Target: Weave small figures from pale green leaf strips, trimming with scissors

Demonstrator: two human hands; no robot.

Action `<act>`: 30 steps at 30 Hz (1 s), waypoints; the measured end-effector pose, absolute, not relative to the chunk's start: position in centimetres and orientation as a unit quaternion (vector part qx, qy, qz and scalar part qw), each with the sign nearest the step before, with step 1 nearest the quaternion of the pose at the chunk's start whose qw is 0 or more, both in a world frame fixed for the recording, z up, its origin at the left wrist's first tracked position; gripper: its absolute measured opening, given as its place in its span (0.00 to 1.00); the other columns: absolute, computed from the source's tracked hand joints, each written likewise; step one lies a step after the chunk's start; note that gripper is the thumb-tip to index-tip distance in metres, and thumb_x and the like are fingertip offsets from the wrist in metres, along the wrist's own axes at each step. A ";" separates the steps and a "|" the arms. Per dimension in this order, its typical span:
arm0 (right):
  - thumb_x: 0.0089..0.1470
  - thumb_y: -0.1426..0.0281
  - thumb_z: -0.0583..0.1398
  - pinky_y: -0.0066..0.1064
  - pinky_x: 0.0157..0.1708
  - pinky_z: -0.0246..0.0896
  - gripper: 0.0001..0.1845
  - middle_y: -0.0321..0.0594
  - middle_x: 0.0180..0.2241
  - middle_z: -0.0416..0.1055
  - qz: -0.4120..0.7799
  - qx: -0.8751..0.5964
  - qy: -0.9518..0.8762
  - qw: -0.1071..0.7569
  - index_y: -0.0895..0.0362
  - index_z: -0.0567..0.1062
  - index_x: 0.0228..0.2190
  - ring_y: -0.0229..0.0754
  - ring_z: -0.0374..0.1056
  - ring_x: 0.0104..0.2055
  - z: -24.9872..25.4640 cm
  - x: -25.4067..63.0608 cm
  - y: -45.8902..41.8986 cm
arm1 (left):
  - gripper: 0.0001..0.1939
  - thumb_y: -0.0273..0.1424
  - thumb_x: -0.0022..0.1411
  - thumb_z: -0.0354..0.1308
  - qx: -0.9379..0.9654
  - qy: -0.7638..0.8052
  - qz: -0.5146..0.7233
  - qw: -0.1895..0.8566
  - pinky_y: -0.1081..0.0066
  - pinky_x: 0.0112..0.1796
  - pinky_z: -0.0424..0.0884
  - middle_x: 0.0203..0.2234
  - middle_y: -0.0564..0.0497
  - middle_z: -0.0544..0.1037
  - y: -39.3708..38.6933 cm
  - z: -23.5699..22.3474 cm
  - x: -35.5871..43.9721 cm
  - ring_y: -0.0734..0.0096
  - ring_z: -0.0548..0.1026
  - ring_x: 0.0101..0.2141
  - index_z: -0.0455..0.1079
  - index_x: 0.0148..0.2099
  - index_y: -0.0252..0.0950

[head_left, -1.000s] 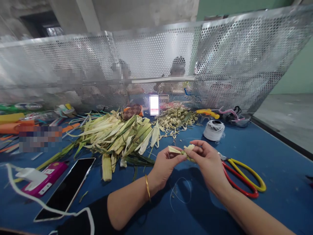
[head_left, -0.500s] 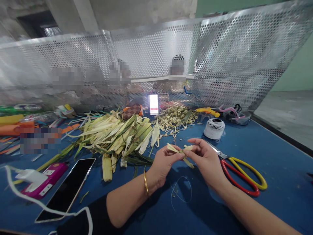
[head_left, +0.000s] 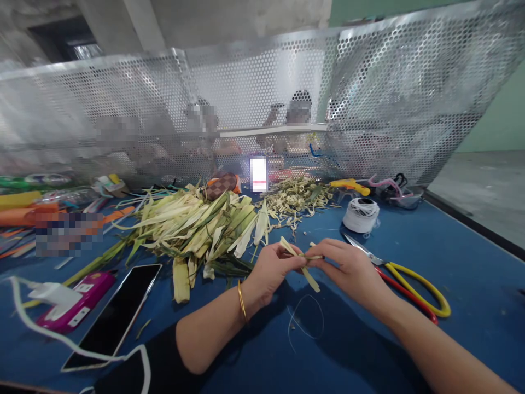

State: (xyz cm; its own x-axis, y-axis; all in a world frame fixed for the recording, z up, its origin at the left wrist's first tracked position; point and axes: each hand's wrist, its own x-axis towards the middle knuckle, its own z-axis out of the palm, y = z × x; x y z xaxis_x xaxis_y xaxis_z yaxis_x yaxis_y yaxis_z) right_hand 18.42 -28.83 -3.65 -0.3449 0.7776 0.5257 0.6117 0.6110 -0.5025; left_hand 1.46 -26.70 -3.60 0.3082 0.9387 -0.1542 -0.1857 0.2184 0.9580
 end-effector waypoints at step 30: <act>0.59 0.73 0.54 0.54 0.59 0.42 0.23 0.48 0.62 0.55 -0.298 -0.388 -0.839 0.237 0.56 0.64 0.56 0.57 0.44 0.65 -3.1 17.4 -30.0 | 0.10 0.35 0.51 0.58 0.710 0.470 0.393 0.347 0.73 0.32 0.62 0.19 0.52 0.74 -26.0 -2.8 0.1 0.68 0.70 0.28 0.73 0.21 0.36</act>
